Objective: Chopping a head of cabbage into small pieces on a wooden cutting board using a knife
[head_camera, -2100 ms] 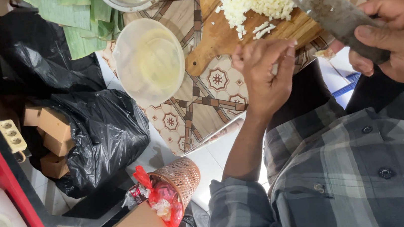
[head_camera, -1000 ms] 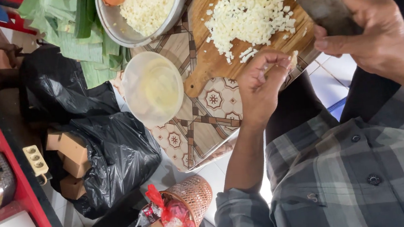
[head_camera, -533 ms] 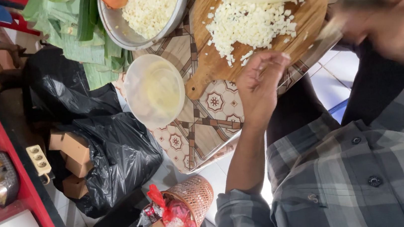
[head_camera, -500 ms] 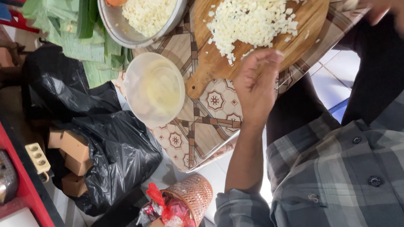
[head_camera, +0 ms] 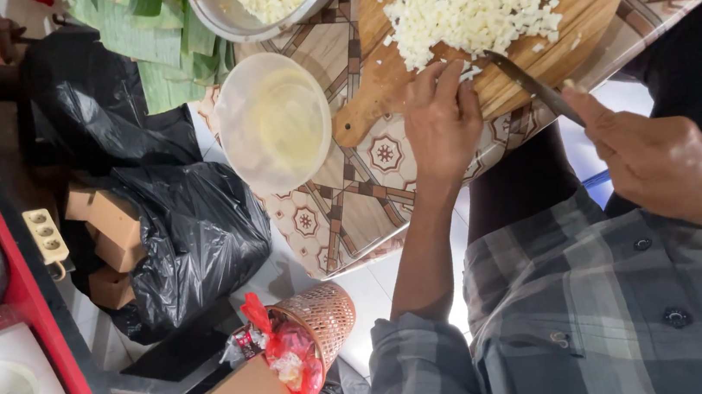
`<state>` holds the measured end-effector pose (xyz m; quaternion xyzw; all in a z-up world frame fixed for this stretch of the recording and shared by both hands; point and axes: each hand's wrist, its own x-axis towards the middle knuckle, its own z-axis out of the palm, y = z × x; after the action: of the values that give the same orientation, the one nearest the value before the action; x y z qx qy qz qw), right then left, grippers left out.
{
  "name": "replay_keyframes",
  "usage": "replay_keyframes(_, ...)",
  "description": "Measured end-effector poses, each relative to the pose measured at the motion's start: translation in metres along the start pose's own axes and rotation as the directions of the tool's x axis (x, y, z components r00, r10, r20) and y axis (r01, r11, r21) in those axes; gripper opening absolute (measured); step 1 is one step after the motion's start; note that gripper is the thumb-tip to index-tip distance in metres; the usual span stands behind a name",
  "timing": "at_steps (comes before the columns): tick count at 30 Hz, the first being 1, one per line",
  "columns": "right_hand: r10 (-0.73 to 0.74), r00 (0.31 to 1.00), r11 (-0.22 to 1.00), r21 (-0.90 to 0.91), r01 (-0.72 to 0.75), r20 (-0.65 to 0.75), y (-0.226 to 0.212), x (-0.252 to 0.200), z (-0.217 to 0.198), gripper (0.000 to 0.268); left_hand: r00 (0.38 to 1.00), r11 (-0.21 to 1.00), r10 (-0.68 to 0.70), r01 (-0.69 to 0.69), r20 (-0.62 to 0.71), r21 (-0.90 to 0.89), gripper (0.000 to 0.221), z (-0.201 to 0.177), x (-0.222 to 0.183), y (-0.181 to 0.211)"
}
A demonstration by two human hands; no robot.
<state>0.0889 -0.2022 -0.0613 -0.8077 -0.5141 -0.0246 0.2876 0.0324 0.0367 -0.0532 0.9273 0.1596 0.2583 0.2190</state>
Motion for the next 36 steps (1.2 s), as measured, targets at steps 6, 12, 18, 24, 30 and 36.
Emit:
replay_keyframes(6,0.067,0.998,0.987,0.148,-0.064,-0.014,-0.009,0.005,0.018,0.071,0.996,0.999,-0.052,0.052,-0.074,-0.012,0.022,0.004,0.002,0.003)
replay_keyframes(12,-0.047,0.997,0.962,-0.265,0.062,0.064,-0.003,0.013,0.028,0.074,0.993,0.996,-0.087,0.085,-0.086,-0.022,0.023,0.005,0.002,0.003)
replay_keyframes(18,0.034,0.999,0.999,0.039,-0.033,-0.030,-0.008,0.021,0.020,0.064,0.990,0.994,-0.108,0.106,-0.086,-0.032,0.022,0.004,0.004,0.004)
replay_keyframes(24,0.073,0.994,0.994,-0.084,-0.067,0.080,-0.008,0.022,0.018,0.066,0.993,0.995,-0.101,0.102,-0.066,0.003,0.023,0.009,0.002,-0.004)
replay_keyframes(30,-0.008,0.996,0.991,-0.133,0.020,0.086,-0.007,0.021,0.024,0.067,0.986,0.987,-0.156,0.154,-0.061,-0.038,0.019,0.002,-0.002,0.002)
replay_keyframes(36,0.028,1.000,0.998,0.062,-0.027,-0.011,-0.013,0.022,0.016,0.061,0.984,0.985,-0.170,0.170,-0.055,0.001,0.029,-0.003,-0.003,0.002)
